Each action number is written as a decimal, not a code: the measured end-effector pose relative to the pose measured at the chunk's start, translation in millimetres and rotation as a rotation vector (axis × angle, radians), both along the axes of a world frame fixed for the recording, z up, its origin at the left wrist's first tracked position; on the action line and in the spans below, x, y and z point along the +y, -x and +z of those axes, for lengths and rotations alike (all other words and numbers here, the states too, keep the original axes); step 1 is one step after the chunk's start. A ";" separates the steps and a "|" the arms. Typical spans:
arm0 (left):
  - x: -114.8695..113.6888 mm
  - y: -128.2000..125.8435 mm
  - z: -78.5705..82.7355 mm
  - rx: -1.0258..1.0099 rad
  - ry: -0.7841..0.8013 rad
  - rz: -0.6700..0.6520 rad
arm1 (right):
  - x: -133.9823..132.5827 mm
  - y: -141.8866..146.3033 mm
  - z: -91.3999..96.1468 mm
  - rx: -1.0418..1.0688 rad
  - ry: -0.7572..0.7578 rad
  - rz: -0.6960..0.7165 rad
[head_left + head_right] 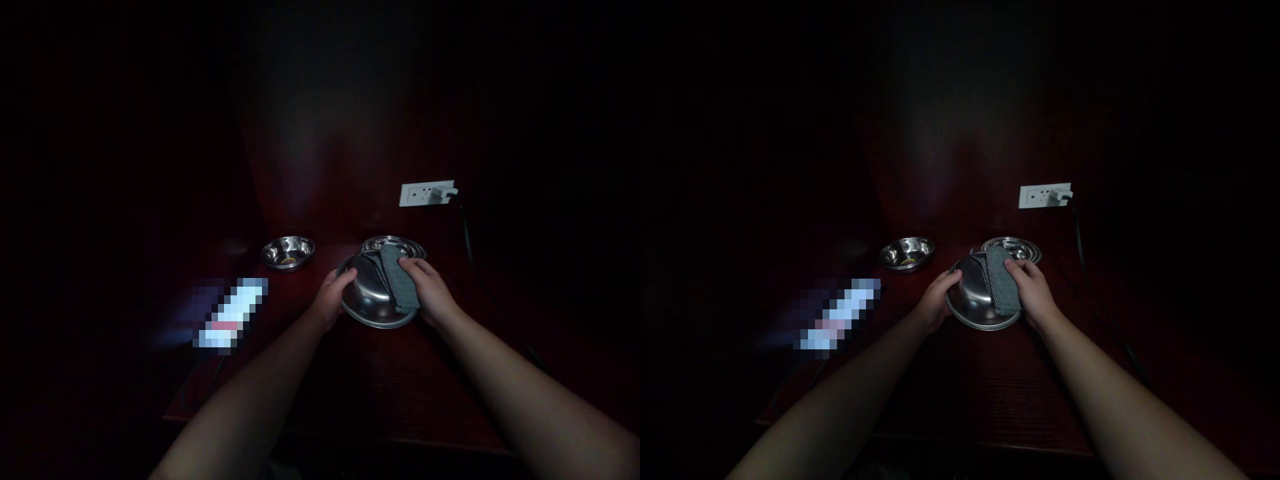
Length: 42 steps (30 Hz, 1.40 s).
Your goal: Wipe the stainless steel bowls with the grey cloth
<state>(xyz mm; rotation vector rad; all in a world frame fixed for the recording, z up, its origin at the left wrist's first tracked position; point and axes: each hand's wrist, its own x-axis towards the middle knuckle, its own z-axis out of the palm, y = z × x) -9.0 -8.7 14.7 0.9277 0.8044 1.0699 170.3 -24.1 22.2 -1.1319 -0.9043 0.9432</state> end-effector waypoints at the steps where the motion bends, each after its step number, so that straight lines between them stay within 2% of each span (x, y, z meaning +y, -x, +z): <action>1: 0.7 0.5 0.0 0.002 0.004 -0.008 | 0.0 -0.4 0.0 -0.003 0.001 0.004; 5: 3.6 0.8 -2.2 0.008 0.023 -0.006 | 1.3 -1.6 0.0 -0.010 0.004 0.019; 10: 3.5 -2.2 -5.4 0.035 0.038 0.035 | 3.9 -2.4 -1.2 -0.026 0.003 -0.038; 15: 1.0 -4.4 -2.9 0.002 0.009 0.109 | 4.1 -2.7 -3.8 -0.022 0.002 0.023; 23: 4.8 -0.4 -1.7 -0.067 -0.029 0.019 | 2.0 -3.5 -2.4 -0.023 0.007 0.080; 26: 5.4 -0.8 -2.6 -0.090 -0.039 0.029 | 2.7 -3.1 -2.5 0.003 0.004 0.084; 30: 5.0 -1.8 -0.5 -0.162 -0.006 0.031 | 4.3 -2.7 -1.7 0.050 0.003 0.047; 34: 0.9 -1.4 3.2 -0.249 0.018 -0.009 | 5.7 -4.3 0.1 0.086 -0.028 -0.071; 37: -4.9 -2.2 1.9 -0.171 0.045 -0.054 | 5.6 -5.1 0.3 0.063 -0.053 -0.113; 42: -9.0 -4.3 -2.3 -0.033 0.017 -0.036 | 4.4 -5.3 -1.7 -0.005 -0.023 -0.049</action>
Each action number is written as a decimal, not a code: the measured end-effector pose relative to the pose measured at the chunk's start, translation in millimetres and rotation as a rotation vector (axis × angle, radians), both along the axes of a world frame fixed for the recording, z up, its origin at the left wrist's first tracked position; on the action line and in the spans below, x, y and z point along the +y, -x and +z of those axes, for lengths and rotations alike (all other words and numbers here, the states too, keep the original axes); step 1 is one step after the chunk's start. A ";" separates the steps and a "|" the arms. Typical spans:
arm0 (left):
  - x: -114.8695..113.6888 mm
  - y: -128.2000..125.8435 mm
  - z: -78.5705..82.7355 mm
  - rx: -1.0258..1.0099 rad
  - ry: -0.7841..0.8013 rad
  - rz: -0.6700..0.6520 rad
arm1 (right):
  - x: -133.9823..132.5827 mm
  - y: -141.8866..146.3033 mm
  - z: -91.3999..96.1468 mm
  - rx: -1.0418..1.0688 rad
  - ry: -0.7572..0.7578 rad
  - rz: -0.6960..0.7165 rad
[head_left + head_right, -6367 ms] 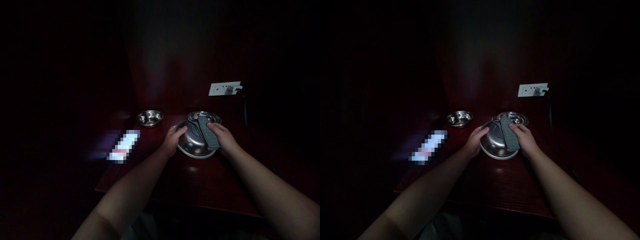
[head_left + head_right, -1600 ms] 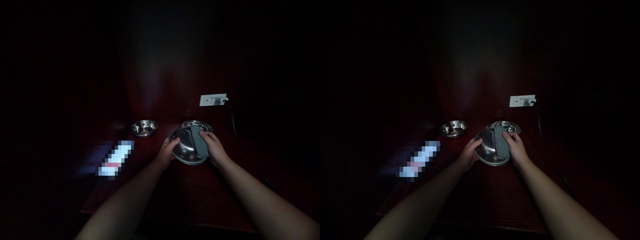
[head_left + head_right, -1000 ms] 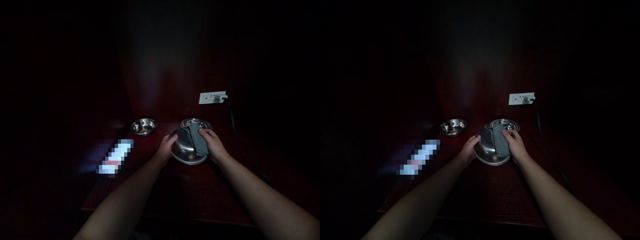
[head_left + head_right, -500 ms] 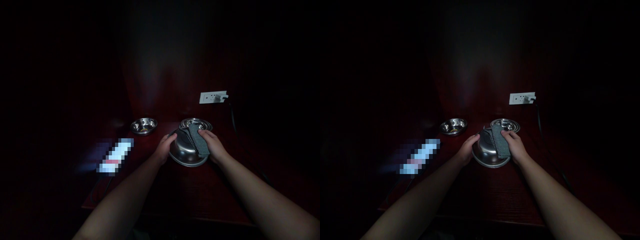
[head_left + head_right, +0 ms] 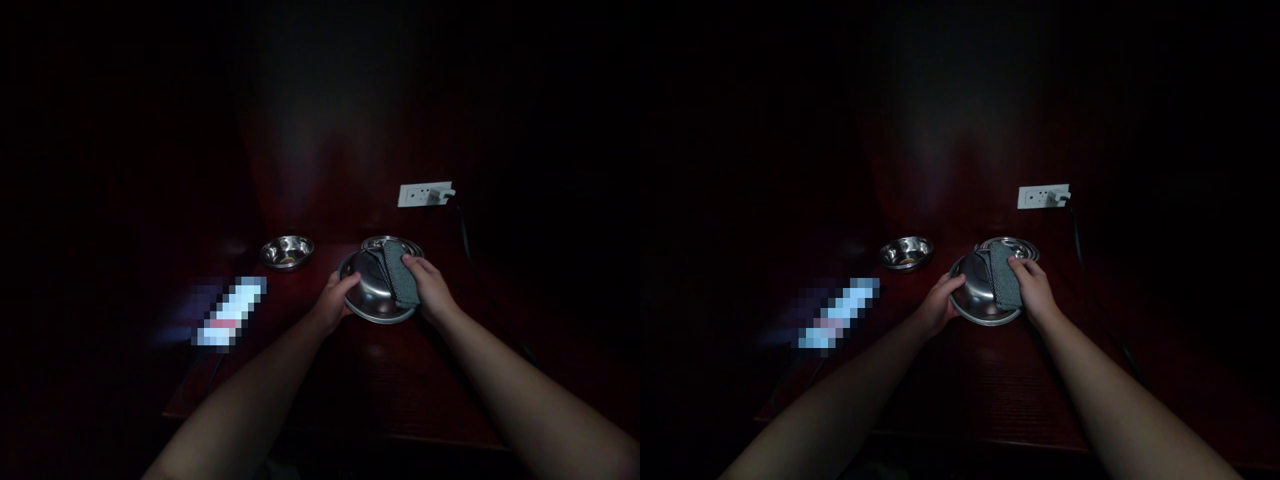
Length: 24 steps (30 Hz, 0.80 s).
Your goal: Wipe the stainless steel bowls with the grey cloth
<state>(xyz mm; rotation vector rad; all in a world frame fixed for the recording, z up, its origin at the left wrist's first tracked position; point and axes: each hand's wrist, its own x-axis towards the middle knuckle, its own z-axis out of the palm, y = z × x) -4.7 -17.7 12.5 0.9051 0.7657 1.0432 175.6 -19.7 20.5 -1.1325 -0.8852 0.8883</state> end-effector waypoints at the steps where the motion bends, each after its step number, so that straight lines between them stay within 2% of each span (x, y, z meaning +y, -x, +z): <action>1: 0.5 0.1 0.1 0.007 0.005 0.013 | -0.2 -0.1 -0.4 -0.015 0.004 0.014; 11: 4.4 1.3 1.8 0.032 0.022 0.030 | -0.5 -0.8 -0.2 -0.061 -0.002 0.054; 19: 3.1 0.4 3.8 0.050 0.012 0.036 | -0.5 0.6 -2.1 -0.082 -0.007 -0.011; 24: 3.8 0.1 4.2 0.032 0.020 0.044 | -1.1 1.2 -1.6 -0.081 -0.011 0.010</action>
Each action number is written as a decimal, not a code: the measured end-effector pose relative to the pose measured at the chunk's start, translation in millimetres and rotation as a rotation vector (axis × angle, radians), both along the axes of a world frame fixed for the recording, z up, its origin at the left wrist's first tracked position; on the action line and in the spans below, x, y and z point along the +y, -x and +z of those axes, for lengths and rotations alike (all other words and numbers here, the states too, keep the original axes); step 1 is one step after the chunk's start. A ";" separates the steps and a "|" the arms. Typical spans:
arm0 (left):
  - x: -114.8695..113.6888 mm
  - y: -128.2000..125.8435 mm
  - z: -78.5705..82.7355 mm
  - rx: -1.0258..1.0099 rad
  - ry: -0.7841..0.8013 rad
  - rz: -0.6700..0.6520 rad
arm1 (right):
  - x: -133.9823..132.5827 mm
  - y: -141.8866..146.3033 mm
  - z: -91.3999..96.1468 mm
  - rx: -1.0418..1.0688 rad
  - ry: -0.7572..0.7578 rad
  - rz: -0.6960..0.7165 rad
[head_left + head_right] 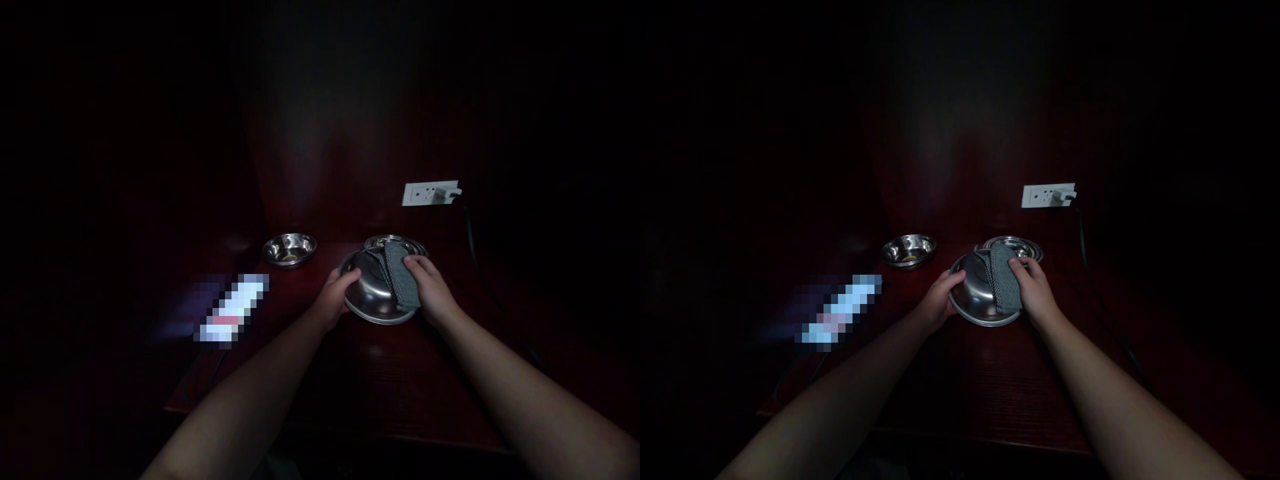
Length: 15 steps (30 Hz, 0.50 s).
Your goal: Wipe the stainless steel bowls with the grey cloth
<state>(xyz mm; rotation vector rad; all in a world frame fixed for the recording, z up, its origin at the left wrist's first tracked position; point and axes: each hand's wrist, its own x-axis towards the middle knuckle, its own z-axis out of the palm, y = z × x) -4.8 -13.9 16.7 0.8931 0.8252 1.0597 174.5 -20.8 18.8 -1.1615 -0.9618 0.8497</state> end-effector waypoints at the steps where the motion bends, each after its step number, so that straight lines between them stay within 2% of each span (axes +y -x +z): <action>1: 0.2 0.1 0.1 -0.003 0.003 0.000 | -0.1 0.1 0.1 0.002 -0.001 0.005; 15: 1.8 0.1 2.7 0.000 0.019 0.049 | 0.9 -2.8 -2.3 -0.060 0.003 0.032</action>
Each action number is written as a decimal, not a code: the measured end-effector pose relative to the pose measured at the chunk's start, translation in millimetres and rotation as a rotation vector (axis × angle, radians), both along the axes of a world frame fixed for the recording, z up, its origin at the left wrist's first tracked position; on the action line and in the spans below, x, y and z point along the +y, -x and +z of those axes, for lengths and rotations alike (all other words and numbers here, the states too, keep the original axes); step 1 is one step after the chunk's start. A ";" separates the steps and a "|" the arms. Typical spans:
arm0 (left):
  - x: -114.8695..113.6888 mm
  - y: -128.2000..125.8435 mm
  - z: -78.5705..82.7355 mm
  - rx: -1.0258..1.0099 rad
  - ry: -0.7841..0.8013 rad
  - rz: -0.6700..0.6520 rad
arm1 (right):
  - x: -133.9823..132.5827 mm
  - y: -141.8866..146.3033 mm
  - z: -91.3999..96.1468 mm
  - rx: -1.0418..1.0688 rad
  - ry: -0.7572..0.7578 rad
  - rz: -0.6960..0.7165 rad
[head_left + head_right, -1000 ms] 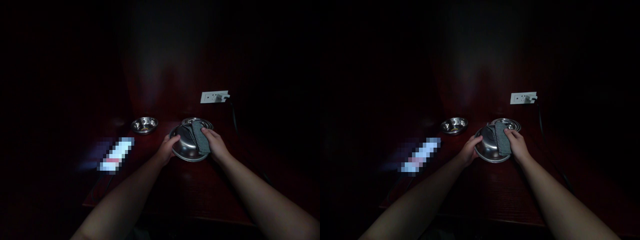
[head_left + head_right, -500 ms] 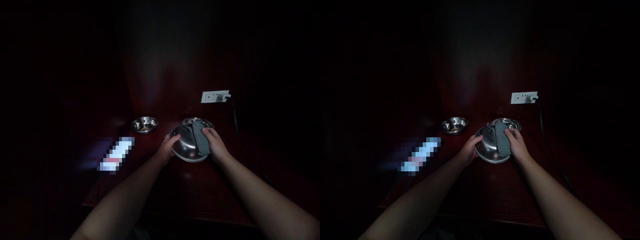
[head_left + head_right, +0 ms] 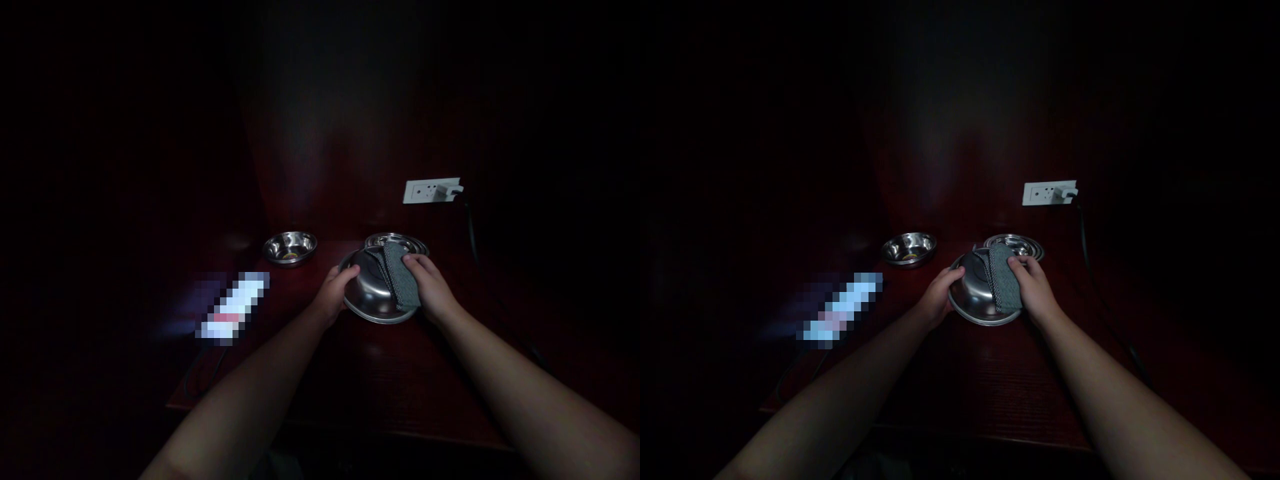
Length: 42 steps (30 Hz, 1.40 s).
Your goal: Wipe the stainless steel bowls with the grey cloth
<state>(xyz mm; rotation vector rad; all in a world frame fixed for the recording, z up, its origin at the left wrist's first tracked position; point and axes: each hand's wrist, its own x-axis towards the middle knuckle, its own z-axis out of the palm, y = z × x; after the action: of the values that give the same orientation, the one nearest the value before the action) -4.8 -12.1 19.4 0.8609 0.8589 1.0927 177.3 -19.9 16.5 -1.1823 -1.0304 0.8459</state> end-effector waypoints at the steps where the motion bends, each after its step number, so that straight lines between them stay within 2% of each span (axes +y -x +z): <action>1: 0.1 -0.1 0.2 -0.003 0.000 -0.001 | -0.2 0.1 0.3 -0.002 0.001 0.002; 42: 4.3 0.3 -5.1 -0.032 -0.014 0.000 | 0.1 1.0 -1.1 0.013 -0.009 0.005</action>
<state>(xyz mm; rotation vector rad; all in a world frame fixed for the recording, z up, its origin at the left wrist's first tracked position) -5.1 -7.8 14.3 0.8538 0.8254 1.1105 176.3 -19.7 15.4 -1.1650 -1.0257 0.8511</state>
